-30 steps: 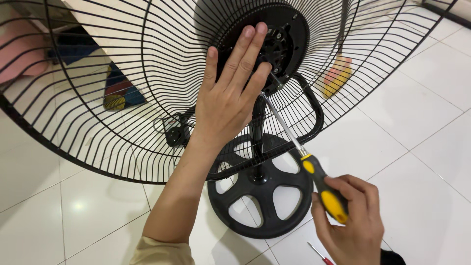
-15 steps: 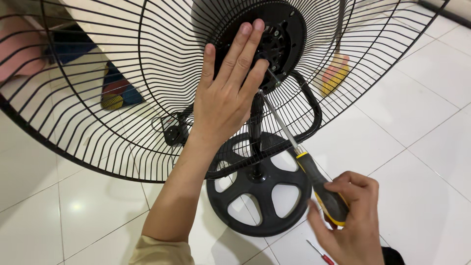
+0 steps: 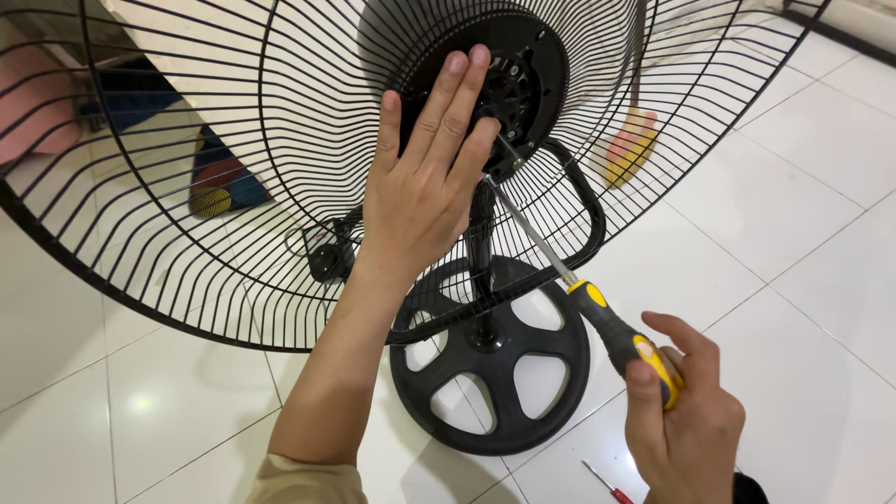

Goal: The person wipes the fan cage with a cloth, then uses a screwdriver to tighten the central hub nut. They reattach the front cage and secure it by tightening the hub nut again.

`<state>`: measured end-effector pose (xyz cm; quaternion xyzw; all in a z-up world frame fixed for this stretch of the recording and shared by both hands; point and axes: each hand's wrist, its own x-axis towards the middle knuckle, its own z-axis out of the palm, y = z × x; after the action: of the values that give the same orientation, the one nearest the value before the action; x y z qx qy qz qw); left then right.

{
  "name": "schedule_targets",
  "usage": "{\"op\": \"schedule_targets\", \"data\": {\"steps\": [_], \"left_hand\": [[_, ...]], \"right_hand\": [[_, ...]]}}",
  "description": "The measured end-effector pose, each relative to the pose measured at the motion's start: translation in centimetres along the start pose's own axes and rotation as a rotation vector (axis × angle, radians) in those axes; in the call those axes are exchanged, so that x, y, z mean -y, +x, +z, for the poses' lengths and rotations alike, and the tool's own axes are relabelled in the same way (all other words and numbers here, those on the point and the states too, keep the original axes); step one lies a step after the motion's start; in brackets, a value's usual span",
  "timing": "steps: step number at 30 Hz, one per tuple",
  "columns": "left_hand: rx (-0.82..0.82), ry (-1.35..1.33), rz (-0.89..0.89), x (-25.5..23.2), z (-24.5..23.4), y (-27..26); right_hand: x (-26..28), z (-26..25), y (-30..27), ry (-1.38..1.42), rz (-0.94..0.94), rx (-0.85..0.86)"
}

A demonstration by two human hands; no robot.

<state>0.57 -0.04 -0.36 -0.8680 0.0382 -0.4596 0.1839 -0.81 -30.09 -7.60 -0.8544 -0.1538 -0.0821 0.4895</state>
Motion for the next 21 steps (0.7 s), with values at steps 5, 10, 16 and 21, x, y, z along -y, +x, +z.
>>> {"op": "schedule_targets", "data": {"steps": [5, 10, 16, 21], "left_hand": [[0.013, 0.004, -0.003, -0.3, -0.2, 0.0], [0.007, -0.009, -0.003, -0.1, -0.2, 0.3], [0.005, 0.002, 0.002, -0.3, -0.1, 0.1], [-0.019, 0.008, 0.008, -0.3, -0.1, 0.3]], "right_hand": [[-0.4, -0.3, 0.1, -0.089, -0.271, 0.0], [0.4, -0.2, 0.4, -0.112, -0.267, -0.057], [-0.1, 0.5, 0.3, -0.185, -0.361, -0.244], [-0.5, 1.0, 0.5, 0.031, -0.118, -0.122]]}}
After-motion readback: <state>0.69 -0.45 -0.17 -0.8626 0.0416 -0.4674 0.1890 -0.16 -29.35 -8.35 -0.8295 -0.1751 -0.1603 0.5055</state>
